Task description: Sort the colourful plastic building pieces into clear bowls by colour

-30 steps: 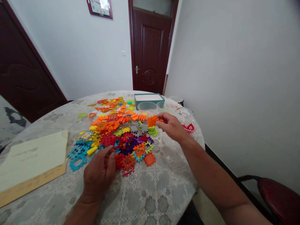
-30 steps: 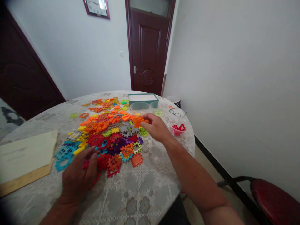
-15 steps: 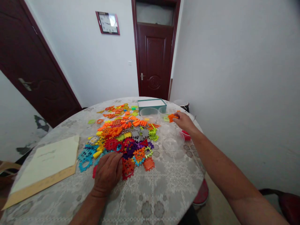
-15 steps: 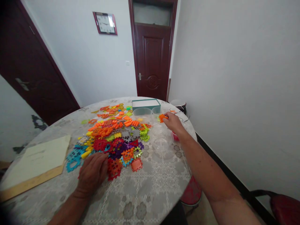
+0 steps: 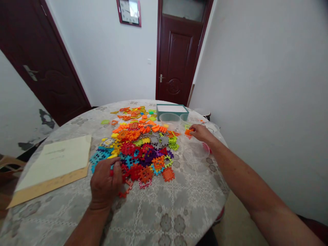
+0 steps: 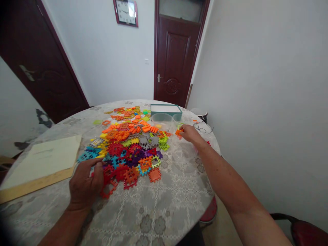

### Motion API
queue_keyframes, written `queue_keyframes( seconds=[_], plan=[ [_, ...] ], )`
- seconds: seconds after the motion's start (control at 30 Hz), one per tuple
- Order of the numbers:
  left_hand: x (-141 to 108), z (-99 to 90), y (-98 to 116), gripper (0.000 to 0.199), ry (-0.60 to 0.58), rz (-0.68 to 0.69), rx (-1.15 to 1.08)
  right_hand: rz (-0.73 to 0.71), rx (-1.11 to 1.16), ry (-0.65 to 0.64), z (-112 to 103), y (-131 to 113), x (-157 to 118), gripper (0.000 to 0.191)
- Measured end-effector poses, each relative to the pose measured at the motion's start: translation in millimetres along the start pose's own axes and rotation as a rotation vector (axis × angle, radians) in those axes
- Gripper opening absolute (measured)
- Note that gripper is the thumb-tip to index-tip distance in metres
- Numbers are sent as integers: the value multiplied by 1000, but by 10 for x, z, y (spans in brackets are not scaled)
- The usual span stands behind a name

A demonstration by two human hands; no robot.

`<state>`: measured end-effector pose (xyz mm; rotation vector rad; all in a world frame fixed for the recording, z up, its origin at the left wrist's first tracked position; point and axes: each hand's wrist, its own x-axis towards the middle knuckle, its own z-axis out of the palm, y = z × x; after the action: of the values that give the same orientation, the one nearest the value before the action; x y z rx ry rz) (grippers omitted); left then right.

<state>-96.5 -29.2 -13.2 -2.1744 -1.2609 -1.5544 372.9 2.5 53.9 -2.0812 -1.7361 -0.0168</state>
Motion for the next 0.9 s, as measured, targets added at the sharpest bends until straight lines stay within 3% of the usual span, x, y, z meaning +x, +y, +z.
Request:
queue_keyframes(
  seconds=[0.2, 0.3, 0.37, 0.47, 0.6, 0.73, 0.9],
  plan=[
    [4, 22, 11, 14, -12, -34, -10, 23, 43, 168, -292, -151, -131, 26],
    [2, 47, 24, 15, -36, -35, -7, -16, 213, 286, -386, -392, -381, 26],
    [-2, 61, 31, 16, -57, -49, -12, -54, 343, 296, -359, -616, -595, 27],
    [-3, 72, 40, 17, -77, -79, -9, -128, 454, 212, -165, -957, -878, 25],
    [1, 69, 55, 18, -90, -102, -11, -246, 460, 75, 277, -1235, -1065, 21],
    [7, 59, 75, 18, -110, -104, -27, -407, 416, 13, 597, -1273, -1160, 27],
    [22, 40, 102, 18, -113, -102, -59, -559, 337, -142, 648, -1247, -1280, 40]
  ],
)
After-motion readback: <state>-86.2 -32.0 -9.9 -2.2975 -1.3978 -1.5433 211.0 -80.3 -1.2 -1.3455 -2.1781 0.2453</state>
